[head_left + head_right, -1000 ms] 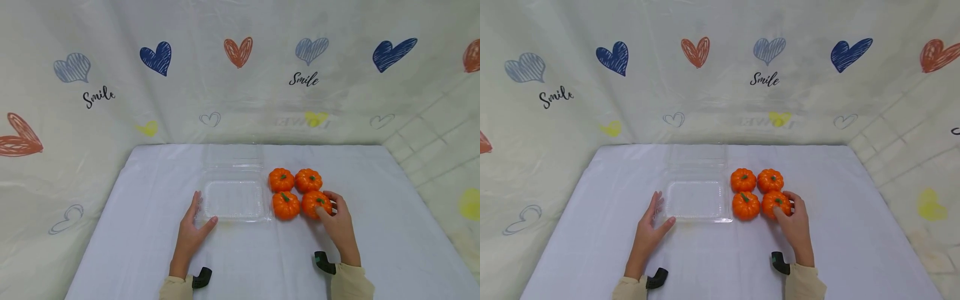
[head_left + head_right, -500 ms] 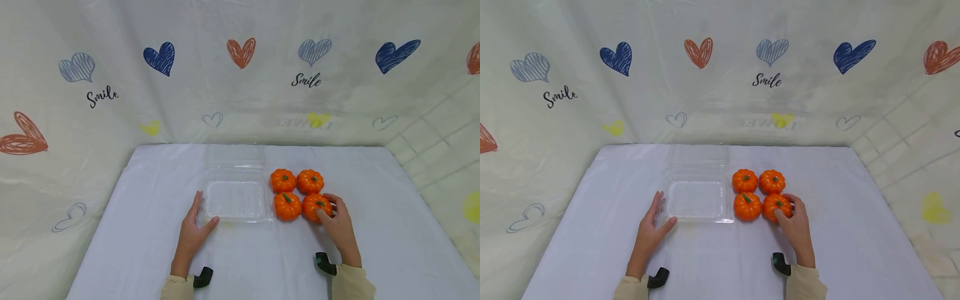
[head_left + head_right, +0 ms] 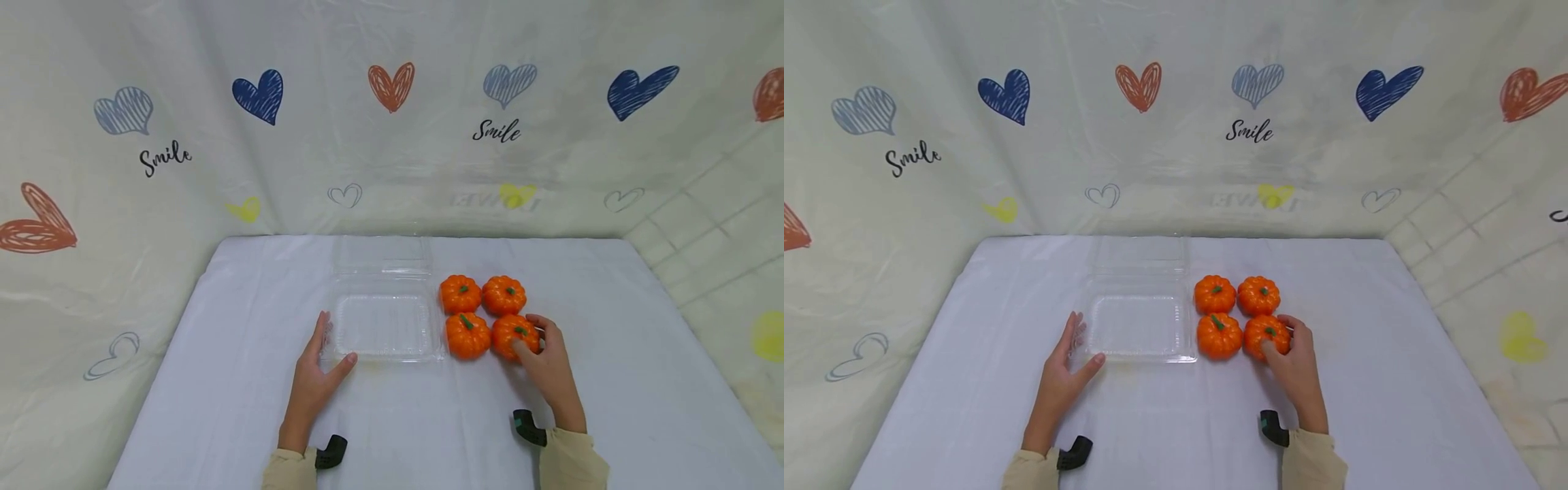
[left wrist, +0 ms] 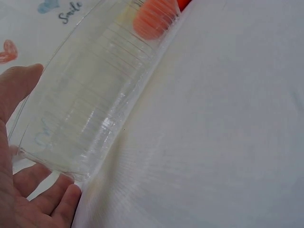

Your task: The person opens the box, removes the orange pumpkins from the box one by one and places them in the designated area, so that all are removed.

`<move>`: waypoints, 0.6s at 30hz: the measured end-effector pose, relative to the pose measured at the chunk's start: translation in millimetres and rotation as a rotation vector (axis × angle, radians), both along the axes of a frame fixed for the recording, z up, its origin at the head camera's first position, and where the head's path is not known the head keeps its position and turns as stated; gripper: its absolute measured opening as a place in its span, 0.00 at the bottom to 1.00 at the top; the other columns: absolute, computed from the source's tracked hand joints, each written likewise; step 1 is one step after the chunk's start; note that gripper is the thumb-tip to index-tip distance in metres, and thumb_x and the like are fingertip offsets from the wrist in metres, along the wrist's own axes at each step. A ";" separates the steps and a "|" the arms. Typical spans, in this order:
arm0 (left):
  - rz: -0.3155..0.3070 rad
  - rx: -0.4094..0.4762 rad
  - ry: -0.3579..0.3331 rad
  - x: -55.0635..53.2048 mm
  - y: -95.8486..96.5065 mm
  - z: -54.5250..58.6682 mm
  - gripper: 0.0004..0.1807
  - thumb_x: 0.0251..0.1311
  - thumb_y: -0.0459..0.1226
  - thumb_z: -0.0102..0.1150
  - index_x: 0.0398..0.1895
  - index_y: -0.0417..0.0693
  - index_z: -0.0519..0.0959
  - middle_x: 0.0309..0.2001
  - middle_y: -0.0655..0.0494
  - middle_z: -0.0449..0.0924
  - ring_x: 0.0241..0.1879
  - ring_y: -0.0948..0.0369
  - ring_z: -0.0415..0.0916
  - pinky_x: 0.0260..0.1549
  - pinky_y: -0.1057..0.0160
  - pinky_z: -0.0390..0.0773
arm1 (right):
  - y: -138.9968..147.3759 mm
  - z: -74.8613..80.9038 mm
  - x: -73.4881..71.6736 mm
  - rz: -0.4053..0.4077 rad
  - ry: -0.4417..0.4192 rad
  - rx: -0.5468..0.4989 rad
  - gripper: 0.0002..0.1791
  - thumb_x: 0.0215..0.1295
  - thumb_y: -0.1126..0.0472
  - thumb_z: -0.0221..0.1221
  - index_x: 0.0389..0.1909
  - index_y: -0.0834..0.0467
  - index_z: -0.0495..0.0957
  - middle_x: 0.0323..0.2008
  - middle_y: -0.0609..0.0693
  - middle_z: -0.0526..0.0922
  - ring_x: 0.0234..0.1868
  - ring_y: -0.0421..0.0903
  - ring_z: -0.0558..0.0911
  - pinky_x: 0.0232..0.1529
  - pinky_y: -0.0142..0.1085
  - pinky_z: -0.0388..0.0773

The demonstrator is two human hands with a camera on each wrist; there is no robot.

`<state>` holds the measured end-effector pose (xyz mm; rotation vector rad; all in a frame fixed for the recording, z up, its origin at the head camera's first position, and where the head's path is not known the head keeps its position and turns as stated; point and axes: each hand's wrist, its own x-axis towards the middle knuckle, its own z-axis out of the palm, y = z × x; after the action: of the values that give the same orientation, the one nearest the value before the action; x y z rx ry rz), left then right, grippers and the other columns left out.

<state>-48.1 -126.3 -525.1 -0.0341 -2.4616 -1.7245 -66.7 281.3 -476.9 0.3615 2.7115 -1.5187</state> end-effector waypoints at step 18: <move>0.004 0.062 0.039 -6.1 1.0 -3.2 0.55 0.68 0.45 0.71 0.89 0.52 0.46 0.86 0.53 0.52 0.81 0.48 0.59 0.77 0.39 0.58 | 9.2 1.8 -10.0 0.067 0.101 0.207 0.44 0.79 0.50 0.57 0.83 0.67 0.50 0.80 0.74 0.48 0.77 0.74 0.53 0.71 0.76 0.58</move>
<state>-54.2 -125.3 -528.3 -0.0567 -2.3774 -1.7806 -76.7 290.5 -475.1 0.1992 2.9350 -1.2777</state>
